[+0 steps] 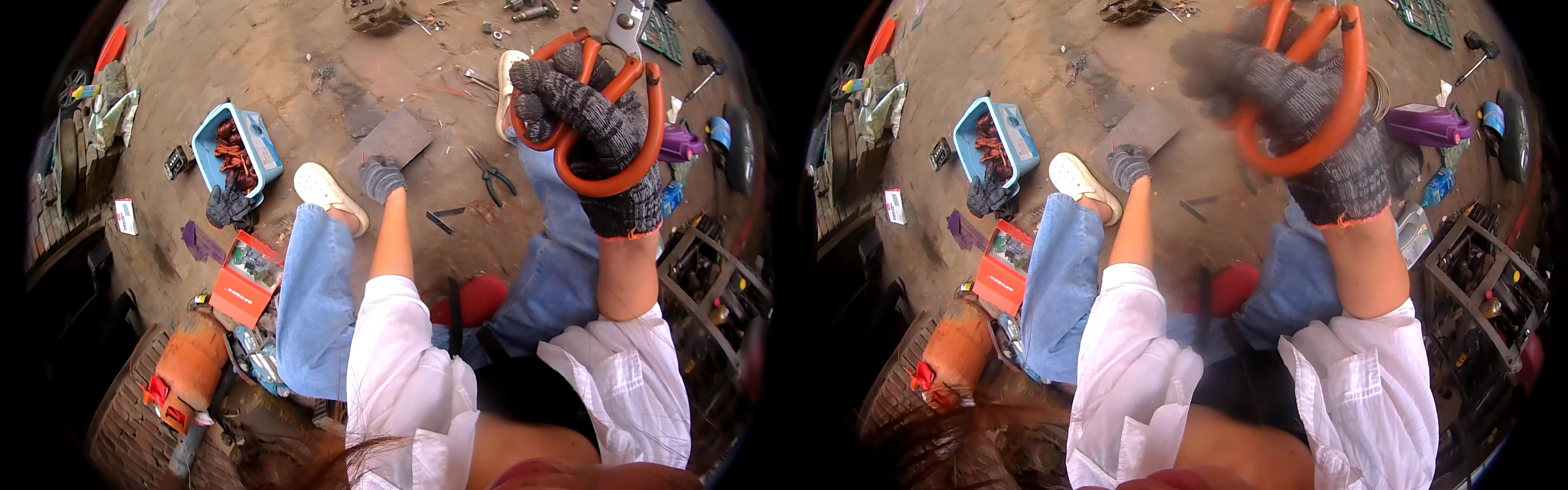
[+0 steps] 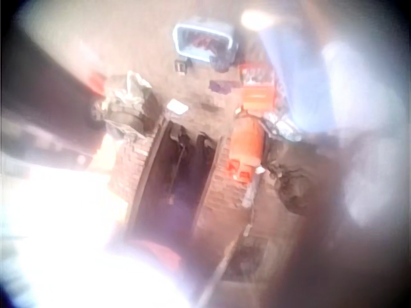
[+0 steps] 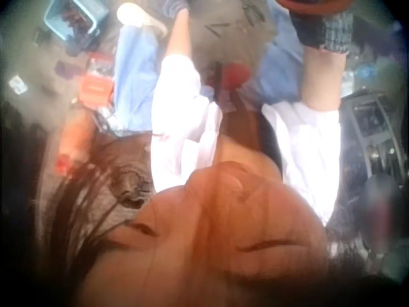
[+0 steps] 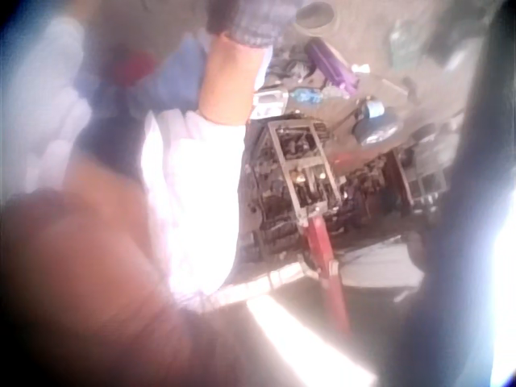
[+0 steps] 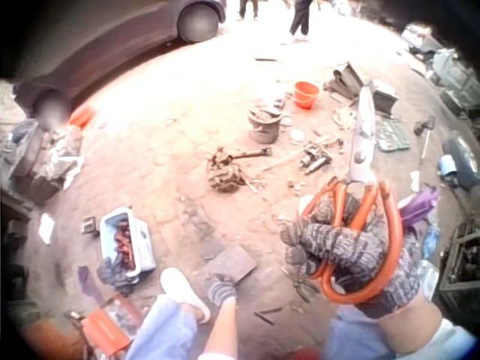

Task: The person uses orange-handled shears to cut a small dark rectangular piece of material. They then hold and inspect the cut piece with gloved hands, turning it over and examining its edges.

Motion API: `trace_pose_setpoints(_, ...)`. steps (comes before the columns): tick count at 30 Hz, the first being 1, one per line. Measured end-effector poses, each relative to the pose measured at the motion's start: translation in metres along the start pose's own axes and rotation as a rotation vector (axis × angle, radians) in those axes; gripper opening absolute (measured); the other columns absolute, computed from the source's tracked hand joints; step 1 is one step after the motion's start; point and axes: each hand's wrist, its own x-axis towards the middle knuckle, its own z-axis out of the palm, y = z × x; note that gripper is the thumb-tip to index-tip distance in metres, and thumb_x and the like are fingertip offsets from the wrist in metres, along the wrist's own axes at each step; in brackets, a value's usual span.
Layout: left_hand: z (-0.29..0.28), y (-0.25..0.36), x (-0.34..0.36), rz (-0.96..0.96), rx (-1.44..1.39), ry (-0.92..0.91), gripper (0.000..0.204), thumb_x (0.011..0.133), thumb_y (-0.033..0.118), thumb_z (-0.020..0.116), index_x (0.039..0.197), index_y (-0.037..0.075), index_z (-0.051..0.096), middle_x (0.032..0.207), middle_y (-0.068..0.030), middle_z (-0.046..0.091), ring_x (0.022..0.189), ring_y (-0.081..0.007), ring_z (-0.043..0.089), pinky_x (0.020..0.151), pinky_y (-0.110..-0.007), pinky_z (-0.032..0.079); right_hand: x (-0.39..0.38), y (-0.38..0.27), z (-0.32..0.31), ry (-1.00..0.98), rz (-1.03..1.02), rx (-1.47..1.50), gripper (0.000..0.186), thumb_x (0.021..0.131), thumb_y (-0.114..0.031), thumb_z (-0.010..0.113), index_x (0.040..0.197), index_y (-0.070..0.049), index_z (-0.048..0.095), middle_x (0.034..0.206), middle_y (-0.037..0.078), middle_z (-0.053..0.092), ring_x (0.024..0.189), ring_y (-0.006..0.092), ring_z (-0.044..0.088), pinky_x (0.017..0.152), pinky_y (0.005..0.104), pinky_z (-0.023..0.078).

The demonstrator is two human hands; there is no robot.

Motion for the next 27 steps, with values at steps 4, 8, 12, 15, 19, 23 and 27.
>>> trace_pose_setpoints(4, 0.000, -0.003, -0.002, -0.054, -0.193, -0.071, 0.022, 0.075, 0.019, 0.057, 0.092, 0.007, 0.064, 0.097, -0.0181, 0.059, 0.088, -0.0317, 0.057, 0.075, -0.038, 0.044, -0.001, -0.003, 0.001, -0.011, 0.013, 0.036, 0.015, 0.071, -0.005, 0.065, 0.080, 0.001, 0.055, 0.070, 0.010, 0.059, 0.060, 0.0190, 0.059, 0.052, 0.0274, 0.048)
trace_pose_setpoints(8, 0.000, -0.006, -0.003, -0.087, -0.324, -0.105, 0.023, 0.078, 0.013, 0.051, 0.097, 0.006, 0.063, 0.095, -0.0164, 0.061, 0.085, -0.0291, 0.059, 0.075, -0.035, 0.045, -0.001, -0.006, 0.002, -0.023, 0.028, 0.069, 0.015, 0.072, -0.006, 0.065, 0.080, 0.001, 0.055, 0.070, 0.010, 0.059, 0.059, 0.0183, 0.058, 0.052, 0.0270, 0.048)
trace_pose_setpoints(12, 0.015, -0.024, -0.001, -0.029, -0.482, -0.114, 0.023, 0.078, 0.011, 0.051, 0.096, 0.004, 0.062, 0.094, -0.0140, 0.063, 0.085, -0.0250, 0.060, 0.077, -0.031, 0.045, 0.000, -0.007, 0.001, -0.031, 0.053, 0.106, 0.015, 0.072, -0.007, 0.065, 0.080, 0.000, 0.055, 0.070, 0.009, 0.059, 0.058, 0.0176, 0.058, 0.051, 0.0265, 0.047)
trace_pose_setpoints(15, 0.026, -0.040, 0.001, 0.046, -0.593, -0.120, 0.022, 0.078, 0.009, 0.051, 0.096, 0.002, 0.062, 0.093, -0.0155, 0.062, 0.085, -0.0273, 0.060, 0.078, -0.033, 0.044, 0.000, -0.009, 0.002, -0.038, 0.076, 0.128, 0.015, 0.072, -0.008, 0.065, 0.080, 0.000, 0.055, 0.070, 0.009, 0.059, 0.058, 0.0171, 0.058, 0.051, 0.0261, 0.047)
trace_pose_setpoints(19, 0.027, -0.046, 0.000, 0.122, -0.600, -0.099, 0.021, 0.076, 0.010, 0.054, 0.094, 0.002, 0.063, 0.092, -0.0152, 0.062, 0.086, -0.0259, 0.060, 0.079, -0.032, 0.044, 0.002, -0.008, 0.003, -0.047, 0.127, 0.152, 0.015, 0.072, -0.009, 0.065, 0.080, 0.000, 0.055, 0.070, 0.009, 0.059, 0.057, 0.0164, 0.057, 0.051, 0.0257, 0.047)
trace_pose_setpoints(23, 0.027, -0.039, 0.001, 0.100, -0.564, -0.128, 0.019, 0.076, 0.009, 0.055, 0.092, 0.003, 0.064, 0.092, -0.0149, 0.062, 0.086, -0.0254, 0.060, 0.080, -0.032, 0.044, 0.010, 0.008, -0.003, -0.128, 0.120, 0.108, 0.016, 0.074, -0.010, 0.064, 0.082, 0.000, 0.055, 0.071, 0.009, 0.059, 0.058, 0.0156, 0.057, 0.050, 0.0251, 0.046)
trace_pose_setpoints(27, 0.015, -0.024, -0.004, 0.158, -0.428, -0.141, 0.019, 0.076, 0.009, 0.053, 0.091, 0.006, 0.065, 0.092, -0.0154, 0.062, 0.085, -0.0273, 0.059, 0.079, -0.034, 0.044, 0.040, 0.053, -0.025, -0.361, -0.054, -0.087, 0.017, 0.078, -0.014, 0.062, 0.087, -0.001, 0.056, 0.078, 0.011, 0.062, 0.062, 0.0147, 0.059, 0.050, 0.0245, 0.047)
